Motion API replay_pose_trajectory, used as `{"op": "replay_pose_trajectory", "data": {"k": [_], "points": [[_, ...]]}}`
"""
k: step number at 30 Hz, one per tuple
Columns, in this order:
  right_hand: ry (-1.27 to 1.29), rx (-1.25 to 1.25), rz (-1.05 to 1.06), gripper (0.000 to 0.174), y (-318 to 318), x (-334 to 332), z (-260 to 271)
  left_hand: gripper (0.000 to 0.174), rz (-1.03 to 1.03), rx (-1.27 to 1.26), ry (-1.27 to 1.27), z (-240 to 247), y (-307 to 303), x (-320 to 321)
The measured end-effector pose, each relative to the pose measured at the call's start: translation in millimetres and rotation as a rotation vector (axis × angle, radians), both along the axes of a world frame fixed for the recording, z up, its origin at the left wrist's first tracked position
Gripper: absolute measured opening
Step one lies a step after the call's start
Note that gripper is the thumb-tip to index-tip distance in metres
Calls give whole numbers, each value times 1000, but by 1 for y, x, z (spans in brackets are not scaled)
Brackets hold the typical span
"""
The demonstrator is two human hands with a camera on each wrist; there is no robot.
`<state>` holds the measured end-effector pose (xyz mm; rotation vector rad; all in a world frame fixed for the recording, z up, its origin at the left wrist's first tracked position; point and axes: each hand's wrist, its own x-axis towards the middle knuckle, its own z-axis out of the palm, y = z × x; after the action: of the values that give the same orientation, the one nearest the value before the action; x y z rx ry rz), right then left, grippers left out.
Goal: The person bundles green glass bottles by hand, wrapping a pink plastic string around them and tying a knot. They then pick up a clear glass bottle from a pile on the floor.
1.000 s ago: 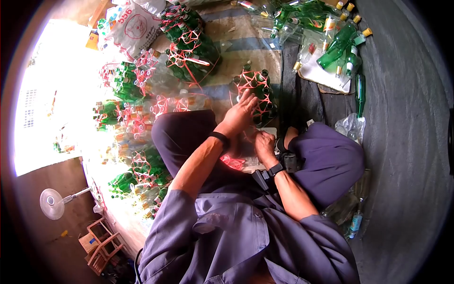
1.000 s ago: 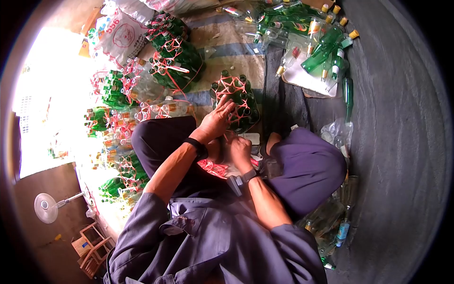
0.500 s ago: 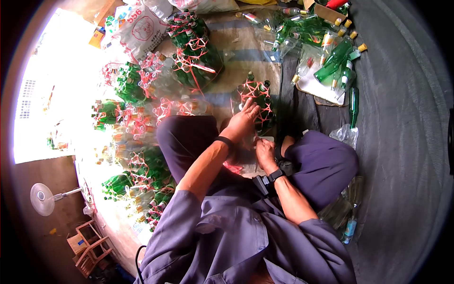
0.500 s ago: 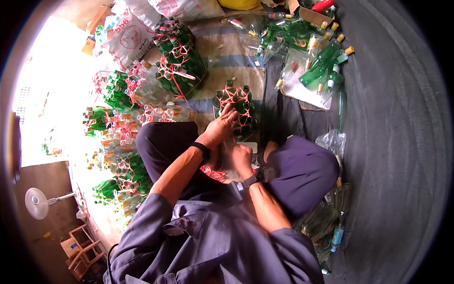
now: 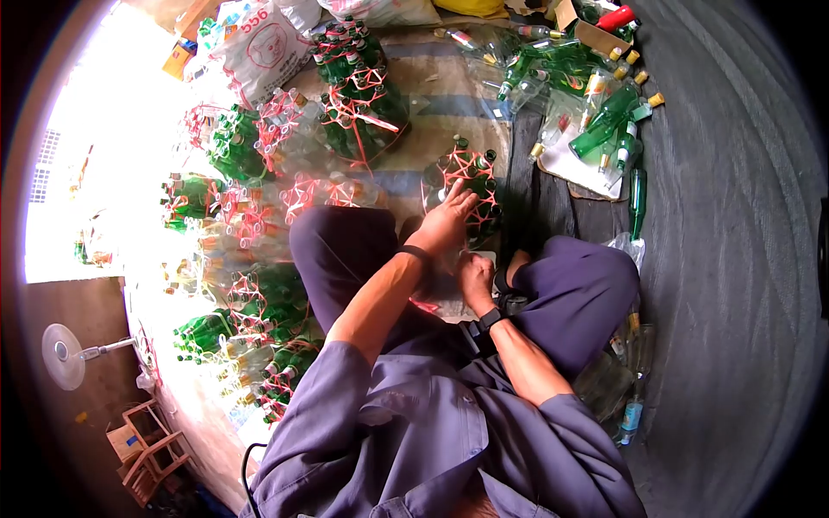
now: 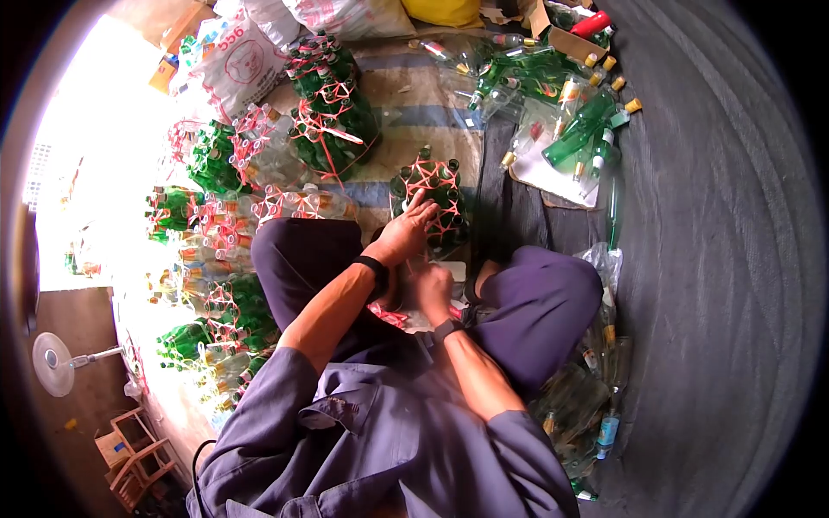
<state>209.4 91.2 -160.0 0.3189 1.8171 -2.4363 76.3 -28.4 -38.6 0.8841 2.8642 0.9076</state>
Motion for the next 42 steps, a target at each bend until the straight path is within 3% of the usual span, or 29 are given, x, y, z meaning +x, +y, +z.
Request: {"op": "replay_pose_trajectory", "data": {"k": [2,4,5,7,8,10,14,16,18,20,23,27,29,35,40,42], "points": [[30,-48,51,26,2,-2,6,49,-55,-38,-55,6,-2,0],[169,430,-29,25,-3,-5,18,50,-62,-32,-45,8,-5,-1],[170,430,-26,25,-3,-5,24,51,-75,-30,-37,9,-7,0],[197,717,-12,24,-7,-9,78,51,-75,-56,-6,25,-13,1],[198,715,-10,24,-10,-9,97,52,-79,-82,23,37,-16,2],[-19,474,-121,23,-14,-12,120,46,15,57,98,50,-19,8],[-21,371,-101,26,-11,-14,127,30,129,64,125,41,-22,17],[158,529,-83,24,-10,-16,98,30,8,-13,88,33,-24,21],[164,632,-79,21,-5,-19,17,31,-64,-37,111,35,-24,25],[169,737,-74,18,1,-21,-12,33,-108,4,166,36,-21,29],[113,637,-34,17,3,-21,-8,36,-96,23,115,21,-21,26],[114,678,-71,22,-8,-21,68,32,-97,18,160,36,-19,29],[71,662,-97,30,-10,-24,80,29,-95,25,173,28,-17,28],[126,653,-104,29,-2,-31,86,24,-52,63,56,22,-15,25],[222,842,-14,29,1,-31,86,25,-40,48,29,25,-15,26],[157,698,-20,20,2,-28,86,25,-80,19,133,26,-16,25]]}}
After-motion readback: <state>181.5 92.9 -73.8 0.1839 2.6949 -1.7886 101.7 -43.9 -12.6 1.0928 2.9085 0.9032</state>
